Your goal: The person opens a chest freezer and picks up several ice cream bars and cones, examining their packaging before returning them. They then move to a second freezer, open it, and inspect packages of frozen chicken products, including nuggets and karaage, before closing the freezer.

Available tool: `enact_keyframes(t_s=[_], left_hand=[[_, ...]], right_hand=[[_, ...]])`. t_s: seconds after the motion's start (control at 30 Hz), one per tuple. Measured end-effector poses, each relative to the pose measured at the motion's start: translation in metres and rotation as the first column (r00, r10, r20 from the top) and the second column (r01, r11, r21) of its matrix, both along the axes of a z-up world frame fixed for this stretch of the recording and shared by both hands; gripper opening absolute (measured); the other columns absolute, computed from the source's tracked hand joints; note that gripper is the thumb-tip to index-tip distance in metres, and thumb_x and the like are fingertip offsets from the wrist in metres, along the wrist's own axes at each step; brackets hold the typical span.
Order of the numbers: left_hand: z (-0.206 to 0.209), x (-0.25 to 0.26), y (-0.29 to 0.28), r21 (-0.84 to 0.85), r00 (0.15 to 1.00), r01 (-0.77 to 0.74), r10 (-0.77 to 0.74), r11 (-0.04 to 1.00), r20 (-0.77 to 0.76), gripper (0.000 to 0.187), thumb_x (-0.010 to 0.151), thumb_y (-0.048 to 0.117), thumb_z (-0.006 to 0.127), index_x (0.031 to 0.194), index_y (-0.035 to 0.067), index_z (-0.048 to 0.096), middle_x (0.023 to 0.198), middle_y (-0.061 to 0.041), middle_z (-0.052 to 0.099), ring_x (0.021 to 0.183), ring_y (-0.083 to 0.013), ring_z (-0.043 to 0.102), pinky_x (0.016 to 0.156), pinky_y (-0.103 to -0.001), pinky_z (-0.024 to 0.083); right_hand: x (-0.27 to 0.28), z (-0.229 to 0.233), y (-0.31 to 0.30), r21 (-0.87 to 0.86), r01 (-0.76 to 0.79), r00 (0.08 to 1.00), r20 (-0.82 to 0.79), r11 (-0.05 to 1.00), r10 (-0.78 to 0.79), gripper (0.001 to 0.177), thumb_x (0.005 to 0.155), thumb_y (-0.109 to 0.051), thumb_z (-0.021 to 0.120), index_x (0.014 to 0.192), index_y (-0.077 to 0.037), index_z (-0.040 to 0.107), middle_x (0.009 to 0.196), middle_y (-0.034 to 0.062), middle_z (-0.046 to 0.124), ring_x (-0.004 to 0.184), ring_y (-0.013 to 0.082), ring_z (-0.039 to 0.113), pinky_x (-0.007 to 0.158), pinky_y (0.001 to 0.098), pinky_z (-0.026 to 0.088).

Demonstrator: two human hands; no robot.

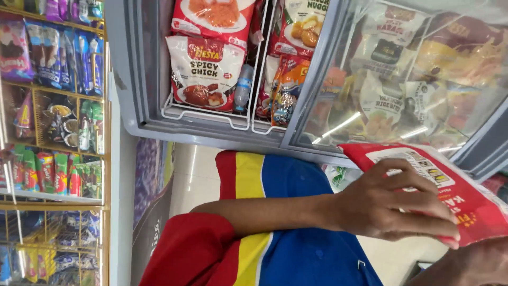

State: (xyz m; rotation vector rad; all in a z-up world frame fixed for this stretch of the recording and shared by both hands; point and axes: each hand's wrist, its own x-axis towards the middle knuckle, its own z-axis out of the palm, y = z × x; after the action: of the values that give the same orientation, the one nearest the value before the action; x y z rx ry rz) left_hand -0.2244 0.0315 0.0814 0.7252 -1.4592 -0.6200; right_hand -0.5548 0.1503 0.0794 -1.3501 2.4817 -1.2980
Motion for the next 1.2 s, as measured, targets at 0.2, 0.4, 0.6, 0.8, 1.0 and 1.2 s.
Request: enact_keyframes(t_s=[0.2, 0.4, 0.6, 0.8, 1.0, 1.2], left_hand=[[0.021, -0.007, -0.014, -0.028, 0.996, -0.030, 0.032, 0.999, 0.078, 0.014, 0.104, 0.029, 0.072, 0.117, 0.025, 0.075, 0.115, 0.009, 0.076, 0.108, -0.0242, 0.075, 0.103, -0.045, 0.052], [0.008, -0.003, -0.023, 0.152, 0.997, -0.015, 0.026, 0.988, -0.074, 0.016, 0.107, 0.029, 0.067, 0.120, 0.021, 0.071, 0.116, 0.004, 0.070, 0.109, -0.0248, 0.068, 0.100, -0.044, 0.049], [-0.023, 0.034, -0.057, 0.274, 0.968, -0.074, 0.135, 0.959, -0.212, 0.021, 0.108, 0.029, 0.067, 0.128, 0.024, 0.063, 0.115, 0.003, 0.066, 0.103, -0.0157, 0.067, 0.093, -0.035, 0.058], [-0.047, 0.147, -0.110, 0.443, 0.964, -0.142, 0.224, 0.885, -0.139, 0.032, 0.103, 0.043, 0.059, 0.116, 0.017, 0.070, 0.102, 0.000, 0.061, 0.089, -0.0140, 0.066, 0.058, -0.023, 0.064], [-0.036, 0.233, -0.140, 0.348, 0.958, -0.265, 0.285, 0.899, -0.006, 0.041, 0.098, 0.045, 0.059, 0.102, 0.007, 0.075, 0.094, -0.002, 0.066, 0.086, -0.0141, 0.068, 0.069, -0.025, 0.056], [-0.027, 0.253, -0.153, 0.213, 0.940, -0.338, 0.341, 0.917, 0.022, 0.043, 0.101, 0.045, 0.052, 0.088, 0.010, 0.073, 0.080, 0.002, 0.074, 0.076, -0.0120, 0.066, 0.066, -0.029, 0.047]], right_hand=[[0.073, -0.005, -0.062, -0.203, -0.003, 0.987, 0.155, 0.979, 0.036, 0.023, 0.106, 0.003, 0.060, 0.092, -0.010, 0.048, 0.099, 0.0085, 0.063, 0.088, 0.0145, 0.058, 0.078, 0.0338, 0.047], [0.070, -0.007, -0.061, -0.227, -0.238, 0.971, -0.075, 0.944, 0.227, 0.015, 0.117, 0.006, 0.057, 0.107, 0.005, 0.047, 0.094, 0.0168, 0.050, 0.085, 0.0233, 0.049, 0.076, 0.0398, 0.043], [0.110, 0.011, -0.092, -0.166, -0.292, 0.956, -0.090, 0.942, 0.281, 0.020, 0.129, -0.003, 0.068, 0.114, 0.012, 0.067, 0.112, 0.0246, 0.072, 0.101, 0.0308, 0.067, 0.085, 0.0449, 0.053], [0.192, -0.010, -0.172, -0.134, -0.702, 0.702, 0.037, 0.699, 0.712, 0.005, 0.120, 0.018, 0.071, 0.123, 0.016, 0.067, 0.110, 0.0300, 0.072, 0.098, 0.0335, 0.070, 0.085, 0.0417, 0.057], [0.270, 0.004, -0.212, -0.147, -0.782, 0.610, 0.016, 0.605, 0.792, 0.017, 0.123, 0.004, 0.076, 0.126, 0.018, 0.067, 0.116, 0.0310, 0.072, 0.101, 0.0342, 0.072, 0.085, 0.0417, 0.059], [0.277, -0.005, -0.233, -0.138, -0.836, 0.538, -0.014, 0.531, 0.843, 0.019, 0.121, 0.001, 0.077, 0.123, 0.018, 0.069, 0.117, 0.0301, 0.070, 0.108, 0.0351, 0.069, 0.094, 0.0447, 0.058]])
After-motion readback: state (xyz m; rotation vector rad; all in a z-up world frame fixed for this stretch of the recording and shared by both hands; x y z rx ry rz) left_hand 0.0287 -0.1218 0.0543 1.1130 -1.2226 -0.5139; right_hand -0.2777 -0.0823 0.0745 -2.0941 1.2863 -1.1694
